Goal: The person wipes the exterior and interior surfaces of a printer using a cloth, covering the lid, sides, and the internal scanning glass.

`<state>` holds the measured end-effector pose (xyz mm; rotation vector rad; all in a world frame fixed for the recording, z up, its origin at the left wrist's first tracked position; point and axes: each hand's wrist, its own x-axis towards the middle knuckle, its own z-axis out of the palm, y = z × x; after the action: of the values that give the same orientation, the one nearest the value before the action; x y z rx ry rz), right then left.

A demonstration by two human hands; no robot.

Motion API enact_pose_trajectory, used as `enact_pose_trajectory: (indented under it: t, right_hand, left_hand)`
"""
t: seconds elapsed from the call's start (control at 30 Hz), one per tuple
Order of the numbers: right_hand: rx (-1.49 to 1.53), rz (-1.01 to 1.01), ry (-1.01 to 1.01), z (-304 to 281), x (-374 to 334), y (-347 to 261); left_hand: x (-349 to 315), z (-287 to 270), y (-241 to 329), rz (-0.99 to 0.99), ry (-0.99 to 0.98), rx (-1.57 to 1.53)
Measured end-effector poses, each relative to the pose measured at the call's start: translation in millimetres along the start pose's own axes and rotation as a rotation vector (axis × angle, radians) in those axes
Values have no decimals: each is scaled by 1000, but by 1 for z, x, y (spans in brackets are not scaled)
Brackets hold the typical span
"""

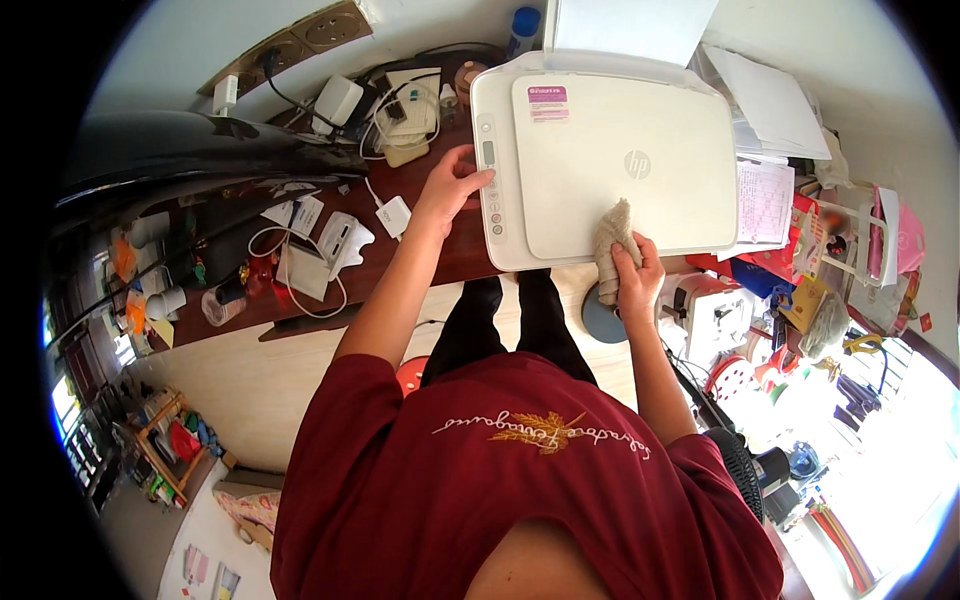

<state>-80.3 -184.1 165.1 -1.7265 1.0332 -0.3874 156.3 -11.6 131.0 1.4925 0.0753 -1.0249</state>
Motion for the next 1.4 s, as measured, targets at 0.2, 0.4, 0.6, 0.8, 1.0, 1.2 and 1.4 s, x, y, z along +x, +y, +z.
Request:
enact_pose_trajectory:
  t: [0.2, 0.4, 0.6, 0.8, 1.0, 1.2, 1.4]
  right_hand:
    - [-40, -20, 13, 0, 0, -2]
    - [-21, -39, 24, 2, 1, -2]
    - [-12, -47, 32, 3, 1, 1]
    - [-16, -13, 30, 3, 3, -2]
    - [-53, -36, 35, 3, 3, -2]
    - [-83, -80, 26, 2, 5, 4]
    - [-76, -87, 60, 5, 6, 1]
  left_hand:
    - [2, 1, 4, -21, 22, 14]
    - [5, 1, 2, -18, 33, 18]
    - [6, 3, 2, -12, 59, 53]
    - [5, 2, 2, -33, 48, 38]
    - [-16, -2, -12, 86, -106, -12]
    - [-28, 1, -18, 96, -125, -116]
    - [-25, 3, -15, 95, -97, -135]
